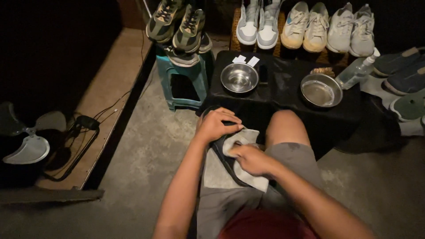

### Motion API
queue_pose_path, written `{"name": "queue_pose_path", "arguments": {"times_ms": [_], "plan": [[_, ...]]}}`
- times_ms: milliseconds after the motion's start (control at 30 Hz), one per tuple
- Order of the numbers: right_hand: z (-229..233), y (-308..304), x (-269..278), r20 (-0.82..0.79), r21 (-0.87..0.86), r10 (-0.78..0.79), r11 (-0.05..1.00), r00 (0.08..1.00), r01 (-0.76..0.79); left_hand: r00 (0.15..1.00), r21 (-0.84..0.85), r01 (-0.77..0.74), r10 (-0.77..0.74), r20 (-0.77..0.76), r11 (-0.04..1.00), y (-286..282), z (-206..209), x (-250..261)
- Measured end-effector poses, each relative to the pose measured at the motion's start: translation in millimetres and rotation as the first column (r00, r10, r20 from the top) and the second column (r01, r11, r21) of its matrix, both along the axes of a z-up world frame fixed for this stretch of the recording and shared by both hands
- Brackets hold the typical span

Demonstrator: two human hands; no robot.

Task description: The person scrubs the sole and sides of a black sandal with a brush before wiping the interior and exterior surfaces with a cloth.

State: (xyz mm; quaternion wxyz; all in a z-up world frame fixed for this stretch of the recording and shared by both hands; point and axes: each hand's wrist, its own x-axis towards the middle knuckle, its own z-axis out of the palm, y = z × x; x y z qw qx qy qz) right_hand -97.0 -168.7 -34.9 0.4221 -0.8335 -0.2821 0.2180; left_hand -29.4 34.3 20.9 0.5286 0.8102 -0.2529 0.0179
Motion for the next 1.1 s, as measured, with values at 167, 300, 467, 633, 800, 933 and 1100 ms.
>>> {"name": "queue_pose_path", "arguments": {"times_ms": [167,300,467,633,800,933,1100], "plan": [[73.0,-16.0,-40.0,0.017,-0.065,0.097,0.993,0.995,-0.095,0.999,0.043,-0.039,0.039,-0.002,0.998,-8.4,-9.9,10.7],[25.7,-19.5,-23.6,0.084,0.045,0.106,0.993,0.991,-0.111,0.998,-0.009,-0.037,0.036,-0.051,0.999,-6.4,-8.6,12.3],[-12.4,22.8,20.2,0.382,-0.009,0.167,0.984,0.909,-0.177,1.000,0.019,-0.003,0.003,0.007,1.000,-3.9,-20.2,15.2],[-115.2,44.9,79.0,0.596,-0.194,0.167,0.979,0.786,-0.061,0.991,0.051,0.006,-0.013,0.132,0.999,-0.6,-37.9,25.8],[-66.5,45.6,72.7,0.314,0.001,0.035,0.999,0.949,-0.037,0.999,0.076,-0.018,0.014,0.052,0.997,5.1,-30.3,21.6],[-3.7,17.9,23.4,0.156,0.112,0.116,0.985,0.981,-0.134,0.994,-0.009,0.067,-0.066,0.089,0.998,0.9,-32.3,16.5],[89.6,-12.3,-41.2,0.125,0.090,0.223,0.968,0.967,-0.235,0.994,-0.087,0.061,-0.052,0.094,0.994,3.9,-29.7,18.2]]}}
